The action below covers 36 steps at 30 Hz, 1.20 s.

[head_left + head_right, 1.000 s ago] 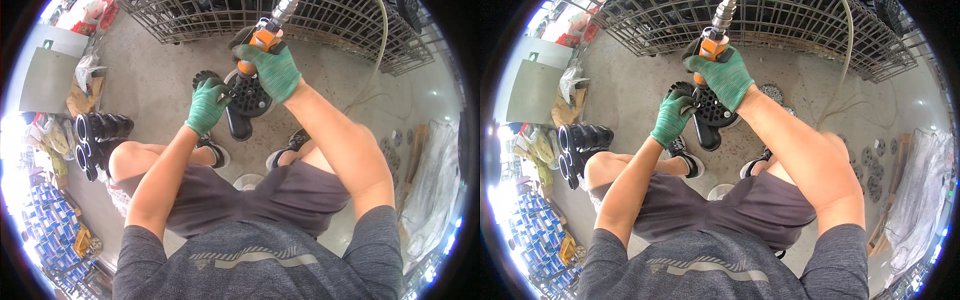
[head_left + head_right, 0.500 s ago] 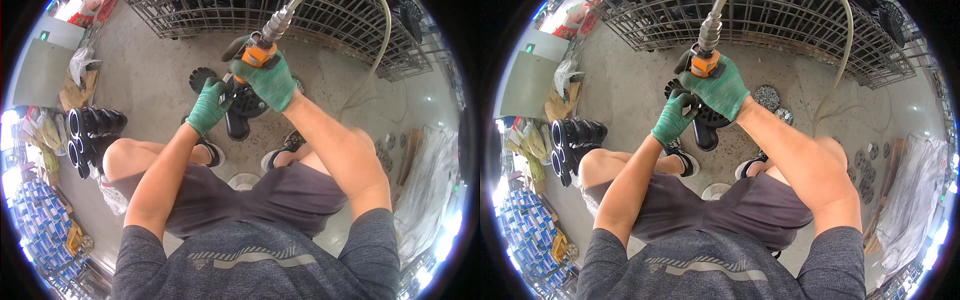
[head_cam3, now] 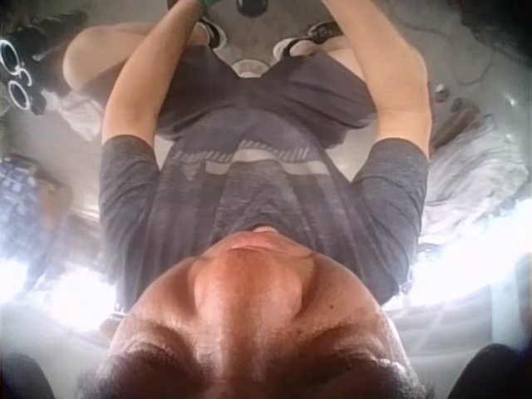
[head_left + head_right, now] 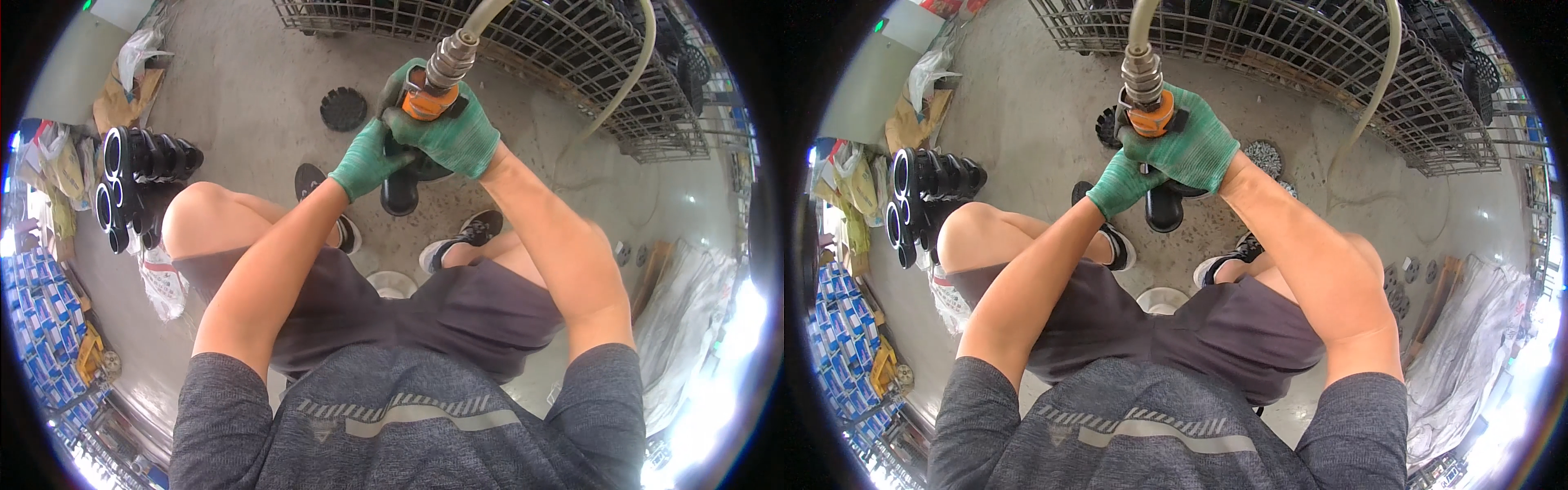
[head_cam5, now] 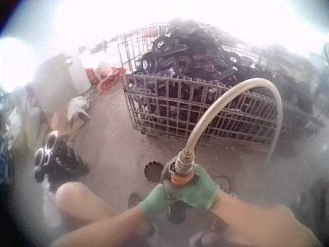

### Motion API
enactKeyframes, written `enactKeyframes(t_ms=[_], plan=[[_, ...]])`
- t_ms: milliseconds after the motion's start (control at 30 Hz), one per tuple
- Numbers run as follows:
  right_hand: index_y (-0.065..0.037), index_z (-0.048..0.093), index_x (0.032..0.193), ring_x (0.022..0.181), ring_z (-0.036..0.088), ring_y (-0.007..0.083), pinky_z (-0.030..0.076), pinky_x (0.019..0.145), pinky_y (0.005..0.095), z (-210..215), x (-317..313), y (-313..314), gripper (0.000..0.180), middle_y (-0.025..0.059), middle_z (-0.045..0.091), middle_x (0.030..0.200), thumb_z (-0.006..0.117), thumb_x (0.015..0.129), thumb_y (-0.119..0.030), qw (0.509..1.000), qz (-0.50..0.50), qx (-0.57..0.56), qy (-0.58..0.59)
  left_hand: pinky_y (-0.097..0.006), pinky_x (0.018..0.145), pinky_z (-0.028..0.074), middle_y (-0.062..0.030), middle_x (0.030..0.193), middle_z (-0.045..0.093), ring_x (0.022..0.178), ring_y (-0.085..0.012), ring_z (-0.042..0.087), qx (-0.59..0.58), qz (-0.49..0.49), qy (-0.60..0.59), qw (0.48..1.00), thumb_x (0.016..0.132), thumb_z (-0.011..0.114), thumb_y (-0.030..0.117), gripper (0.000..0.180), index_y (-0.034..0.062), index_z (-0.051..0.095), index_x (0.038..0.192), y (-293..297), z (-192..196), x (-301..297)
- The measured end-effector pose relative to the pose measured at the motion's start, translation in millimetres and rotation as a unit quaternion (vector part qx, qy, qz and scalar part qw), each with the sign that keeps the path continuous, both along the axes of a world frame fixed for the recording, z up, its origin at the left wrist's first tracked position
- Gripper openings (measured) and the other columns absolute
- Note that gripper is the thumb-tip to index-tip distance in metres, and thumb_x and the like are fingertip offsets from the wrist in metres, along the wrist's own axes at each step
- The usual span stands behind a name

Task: The person attaches a plastic mesh plate onto a circular mechanical body using an air screwdriver, places small fasteners into the holes, and fastens them to secure the subassembly together.

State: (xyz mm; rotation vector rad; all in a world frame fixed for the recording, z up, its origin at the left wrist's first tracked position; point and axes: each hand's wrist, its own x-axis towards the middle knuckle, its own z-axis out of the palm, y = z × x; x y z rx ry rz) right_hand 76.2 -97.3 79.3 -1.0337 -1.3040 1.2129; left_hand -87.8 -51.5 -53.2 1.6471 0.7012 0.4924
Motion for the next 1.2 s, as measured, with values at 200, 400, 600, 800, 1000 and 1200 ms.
enactKeyframes(t_ms=[200,400,600,800,1000,1200], plan=[[-0.006,0.063,0.114,0.085,0.063,0.0096,0.057,0.077,0.0291,2,-6,2,0.034,-0.0018,0.066,0.095,0.08,0.084,-0.004,1.0,0.001,-0.007,0.017,-0.038,0.101,0.05,-0.0118,0.125,0.063,0.116,-0.0204,0.06,-0.03,0.003,-0.05,0.998,0.081,0.08,0.006,0.064,0.0006,0.047,0.135,1,3,1],[-0.005,0.064,0.113,0.084,0.063,0.0099,0.058,0.076,0.029,-4,-2,5,0.034,-0.0014,0.067,0.095,0.081,0.084,-0.007,0.999,-0.001,0.018,-0.029,-0.037,0.098,0.052,-0.0113,0.121,0.065,0.109,-0.0203,0.062,0.006,0.002,-0.005,1.0,0.082,0.08,0.007,0.061,0.0003,0.049,0.133,2,1,-1],[-0.005,0.064,0.113,0.085,0.063,0.0101,0.057,0.077,0.0292,0,-2,2,0.033,-0.0015,0.068,0.094,0.081,0.084,-0.008,0.999,0.014,-0.001,-0.031,-0.037,0.098,0.052,-0.0101,0.119,0.066,0.108,-0.0192,0.062,-0.003,0.002,0.007,1.0,0.082,0.079,0.005,0.059,0.0008,0.049,0.133,1,6,-1],[-0.006,0.064,0.115,0.087,0.063,0.0107,0.057,0.081,0.0297,0,-5,5,0.035,-0.0017,0.068,0.096,0.081,0.084,-0.005,1.0,0.023,0.009,-0.012,-0.037,0.106,0.049,-0.0078,0.128,0.062,0.119,-0.0194,0.059,-0.025,0.002,-0.051,0.998,0.084,0.075,-0.002,0.058,0.0017,0.049,0.135,-2,12,-1],[-0.006,0.064,0.116,0.088,0.063,0.0104,0.057,0.081,0.0299,-1,-5,4,0.036,-0.0015,0.068,0.097,0.081,0.083,-0.004,0.999,0.007,0.012,-0.035,-0.037,0.104,0.05,-0.0093,0.127,0.063,0.119,-0.0185,0.059,-0.055,0.012,-0.016,0.998,0.083,0.075,-0.002,0.057,0.0012,0.049,0.134,-4,18,1],[-0.005,0.064,0.114,0.087,0.062,0.0097,0.057,0.08,0.0292,-1,-4,6,0.036,-0.0016,0.067,0.096,0.082,0.083,-0.005,1.0,0.007,-0.004,-0.023,-0.036,0.096,0.053,-0.0097,0.12,0.065,0.108,-0.0184,0.062,-0.023,0.019,-0.001,1.0,0.081,0.077,0.0,0.058,0.0009,0.05,0.132,-2,6,0]])
